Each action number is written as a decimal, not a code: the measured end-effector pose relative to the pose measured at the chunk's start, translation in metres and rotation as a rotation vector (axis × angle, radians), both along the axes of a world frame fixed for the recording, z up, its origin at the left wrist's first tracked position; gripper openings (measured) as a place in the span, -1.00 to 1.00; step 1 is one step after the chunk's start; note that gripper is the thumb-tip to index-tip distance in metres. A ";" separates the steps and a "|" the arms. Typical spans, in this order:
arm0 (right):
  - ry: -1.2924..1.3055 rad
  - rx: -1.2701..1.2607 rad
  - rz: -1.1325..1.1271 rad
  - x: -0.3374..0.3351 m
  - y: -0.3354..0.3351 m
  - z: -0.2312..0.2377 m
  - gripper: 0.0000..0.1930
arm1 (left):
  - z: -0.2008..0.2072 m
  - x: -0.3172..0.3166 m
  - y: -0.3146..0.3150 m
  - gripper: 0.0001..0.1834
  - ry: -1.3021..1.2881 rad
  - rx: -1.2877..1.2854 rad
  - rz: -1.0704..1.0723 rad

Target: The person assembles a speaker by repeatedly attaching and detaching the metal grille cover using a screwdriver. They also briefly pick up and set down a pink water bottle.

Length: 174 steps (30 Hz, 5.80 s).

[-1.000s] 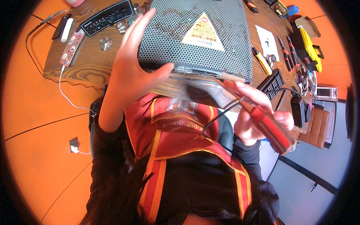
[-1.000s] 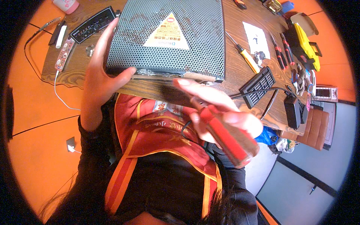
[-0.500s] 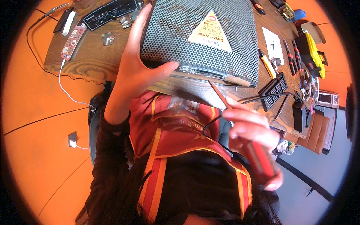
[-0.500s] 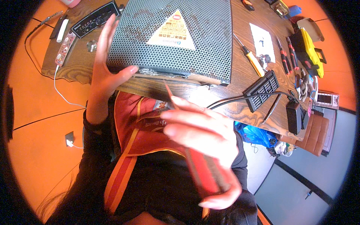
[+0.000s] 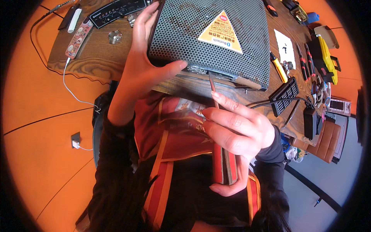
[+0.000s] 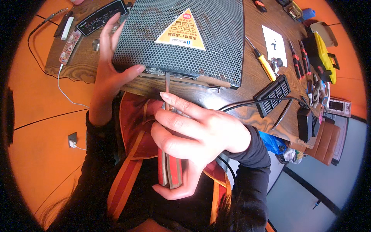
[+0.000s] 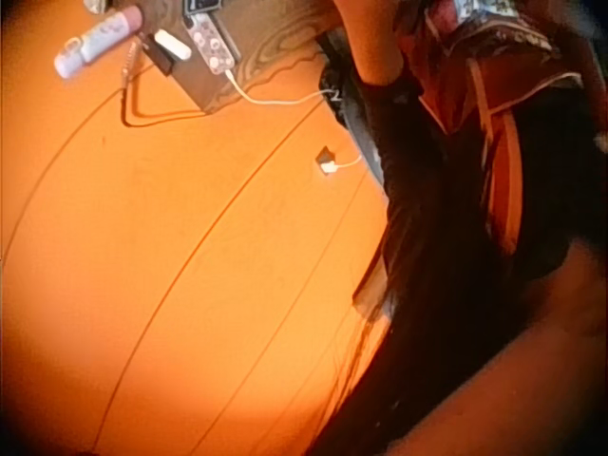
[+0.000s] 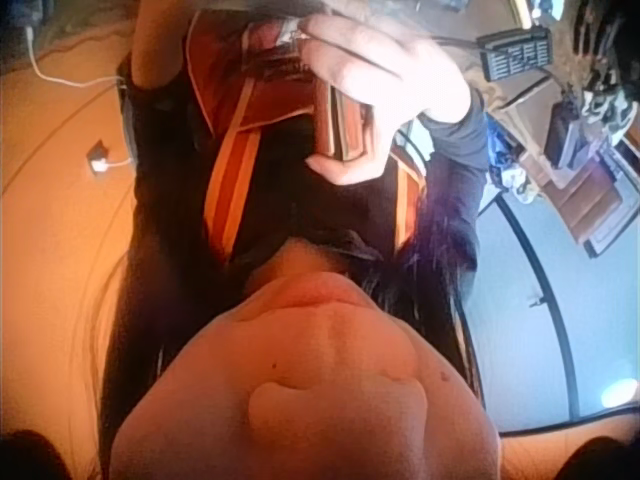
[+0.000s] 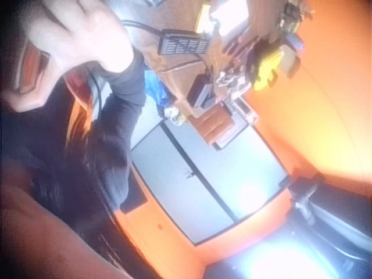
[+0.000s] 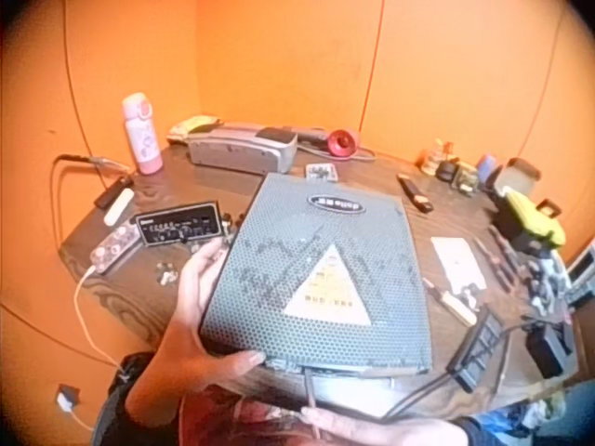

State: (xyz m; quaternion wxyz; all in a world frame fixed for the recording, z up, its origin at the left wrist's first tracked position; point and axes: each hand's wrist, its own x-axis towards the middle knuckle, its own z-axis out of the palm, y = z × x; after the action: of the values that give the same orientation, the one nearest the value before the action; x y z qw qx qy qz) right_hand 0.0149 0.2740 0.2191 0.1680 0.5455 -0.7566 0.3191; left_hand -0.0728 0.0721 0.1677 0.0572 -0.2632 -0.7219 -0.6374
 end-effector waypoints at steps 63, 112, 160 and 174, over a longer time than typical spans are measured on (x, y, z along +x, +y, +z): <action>-0.573 -1.023 -0.199 -0.040 0.065 0.039 -0.58 | 0.004 -0.005 -0.011 -0.73 0.016 -0.145 -0.161; -0.689 -0.842 -0.445 -0.043 0.053 0.019 -0.48 | 0.001 -0.005 -0.012 -0.75 0.024 -0.212 -0.065; -0.948 -0.643 -0.621 -0.185 -0.002 0.054 -0.66 | -0.001 0.011 -0.001 -0.01 -0.004 -0.127 0.133; -0.768 -0.545 -0.197 -0.211 -0.017 0.053 -0.62 | -0.003 0.003 -0.007 -0.12 -0.022 -0.015 0.090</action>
State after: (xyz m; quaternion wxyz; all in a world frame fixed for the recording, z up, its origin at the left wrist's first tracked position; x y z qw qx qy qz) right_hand -0.1965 0.2575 0.2717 0.0425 0.2500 -0.7007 0.6668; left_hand -0.0695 0.0655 0.1644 0.0757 -0.2239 -0.7384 -0.6317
